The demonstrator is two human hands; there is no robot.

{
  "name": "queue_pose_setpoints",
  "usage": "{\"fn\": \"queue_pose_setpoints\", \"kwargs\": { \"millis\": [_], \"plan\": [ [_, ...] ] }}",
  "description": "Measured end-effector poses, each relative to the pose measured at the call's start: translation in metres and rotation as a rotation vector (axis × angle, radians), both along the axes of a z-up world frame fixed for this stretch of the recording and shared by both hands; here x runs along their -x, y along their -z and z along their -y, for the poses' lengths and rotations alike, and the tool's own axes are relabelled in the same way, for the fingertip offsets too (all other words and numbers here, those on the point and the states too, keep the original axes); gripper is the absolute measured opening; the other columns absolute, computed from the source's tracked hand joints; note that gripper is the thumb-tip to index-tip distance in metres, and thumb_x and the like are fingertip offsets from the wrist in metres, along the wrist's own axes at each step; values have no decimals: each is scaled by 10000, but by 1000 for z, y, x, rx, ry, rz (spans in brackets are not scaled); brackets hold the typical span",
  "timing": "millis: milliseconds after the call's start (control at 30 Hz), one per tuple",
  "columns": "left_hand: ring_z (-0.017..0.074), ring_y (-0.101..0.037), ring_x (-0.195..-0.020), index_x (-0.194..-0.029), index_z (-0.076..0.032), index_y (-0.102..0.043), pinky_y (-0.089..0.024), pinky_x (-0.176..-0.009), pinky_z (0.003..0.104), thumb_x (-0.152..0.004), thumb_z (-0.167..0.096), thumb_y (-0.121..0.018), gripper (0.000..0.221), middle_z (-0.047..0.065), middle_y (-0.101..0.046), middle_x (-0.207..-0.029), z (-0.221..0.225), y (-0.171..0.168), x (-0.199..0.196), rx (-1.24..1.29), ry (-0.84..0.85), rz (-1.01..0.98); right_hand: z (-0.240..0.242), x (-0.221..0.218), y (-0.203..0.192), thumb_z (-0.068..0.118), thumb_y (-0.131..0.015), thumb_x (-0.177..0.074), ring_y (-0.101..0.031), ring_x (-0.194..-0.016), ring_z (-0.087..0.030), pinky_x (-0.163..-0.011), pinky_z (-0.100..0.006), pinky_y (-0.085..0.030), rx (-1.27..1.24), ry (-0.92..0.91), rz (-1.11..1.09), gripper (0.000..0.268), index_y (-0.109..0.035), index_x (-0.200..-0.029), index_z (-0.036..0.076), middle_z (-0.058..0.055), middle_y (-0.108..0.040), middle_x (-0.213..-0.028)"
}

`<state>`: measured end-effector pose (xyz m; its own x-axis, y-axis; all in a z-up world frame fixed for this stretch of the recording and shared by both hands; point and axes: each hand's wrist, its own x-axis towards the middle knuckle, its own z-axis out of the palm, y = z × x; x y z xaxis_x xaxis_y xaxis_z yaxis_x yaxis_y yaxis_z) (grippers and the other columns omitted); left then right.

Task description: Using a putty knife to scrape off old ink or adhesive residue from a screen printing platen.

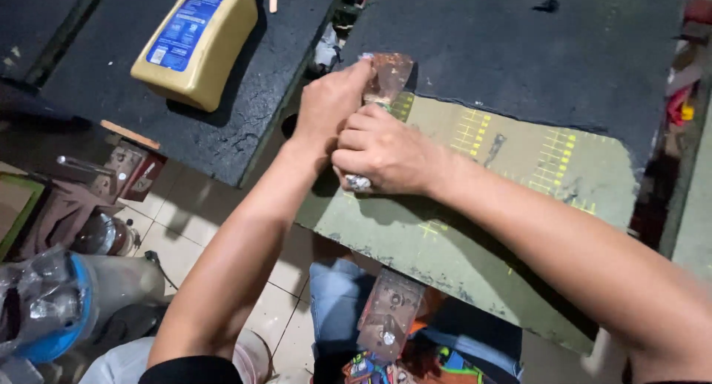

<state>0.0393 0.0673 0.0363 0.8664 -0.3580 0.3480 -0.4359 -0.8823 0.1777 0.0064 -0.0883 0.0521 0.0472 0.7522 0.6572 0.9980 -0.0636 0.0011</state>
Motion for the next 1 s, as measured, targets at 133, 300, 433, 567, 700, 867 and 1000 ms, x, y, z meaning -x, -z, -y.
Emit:
{"fn": "queue_pose_setpoints", "kwargs": {
  "millis": [133, 300, 433, 567, 700, 867, 1000],
  "plan": [
    [262, -718, -675, -1079, -86, -606, -554, -536, 431, -984, -43, -577, 108, 69, -780, -934, -12, -21, 18, 212, 119, 61, -10, 20, -17, 153, -622, -1029, -521, -739, -267, -755, -423, -389, -11, -3, -4, 236, -586, -808, 78, -105, -597, -763],
    [263, -690, -951, -1080, -251, -575, -590, -753, 467, -997, -257, -490, 119, -11, -660, -883, -36, -6, 41, -77, 129, 66, -26, 46, -2, 311, -571, -1001, -592, -727, -227, -773, -391, -520, -198, 97, -73, 281, -571, -789, 126, -24, -530, -741],
    [307, -688, -939, -1064, -208, -545, -567, -786, 451, -1046, -275, -459, 111, 38, -636, -856, -42, -5, 37, -28, 196, 5, -42, 37, 13, 294, -572, -979, -584, -694, -231, -722, -373, -514, -264, 93, -71, 267, -553, -768, 132, -34, -511, -720],
    [380, -673, -886, -997, -179, -535, -536, -770, 502, -1052, -281, -454, 141, 59, -608, -812, -41, -2, 30, 29, 206, -48, -46, 29, 11, 310, -596, -981, -598, -674, -257, -653, -397, -509, -327, 84, -203, 285, -549, -762, 135, -44, -507, -697],
    [368, -690, -917, -980, -205, -553, -540, -805, 486, -1007, -336, -433, 180, 38, -648, -825, -39, -14, 20, -2, 179, -186, -41, 24, -9, 310, -603, -991, -620, -677, -259, -649, -377, -519, -390, 123, -293, 263, -551, -796, 140, -37, -511, -700],
    [392, -671, -830, -1023, -184, -539, -517, -760, 499, -997, -319, -468, 155, 69, -587, -766, -42, -18, 23, 20, 192, -199, -48, 16, -1, 309, -612, -983, -621, -689, -270, -652, -386, -515, -434, 91, -283, 241, -571, -813, 143, -44, -518, -708],
    [362, -662, -802, -1137, -271, -557, -539, -783, 511, -1026, -363, -468, 169, 49, -574, -773, -49, 4, 16, 37, 175, -161, -58, 16, 17, 344, -618, -977, -597, -677, -238, -651, -370, -492, -449, 51, -280, 250, -593, -812, 158, -12, -512, -712]
  ]
}}
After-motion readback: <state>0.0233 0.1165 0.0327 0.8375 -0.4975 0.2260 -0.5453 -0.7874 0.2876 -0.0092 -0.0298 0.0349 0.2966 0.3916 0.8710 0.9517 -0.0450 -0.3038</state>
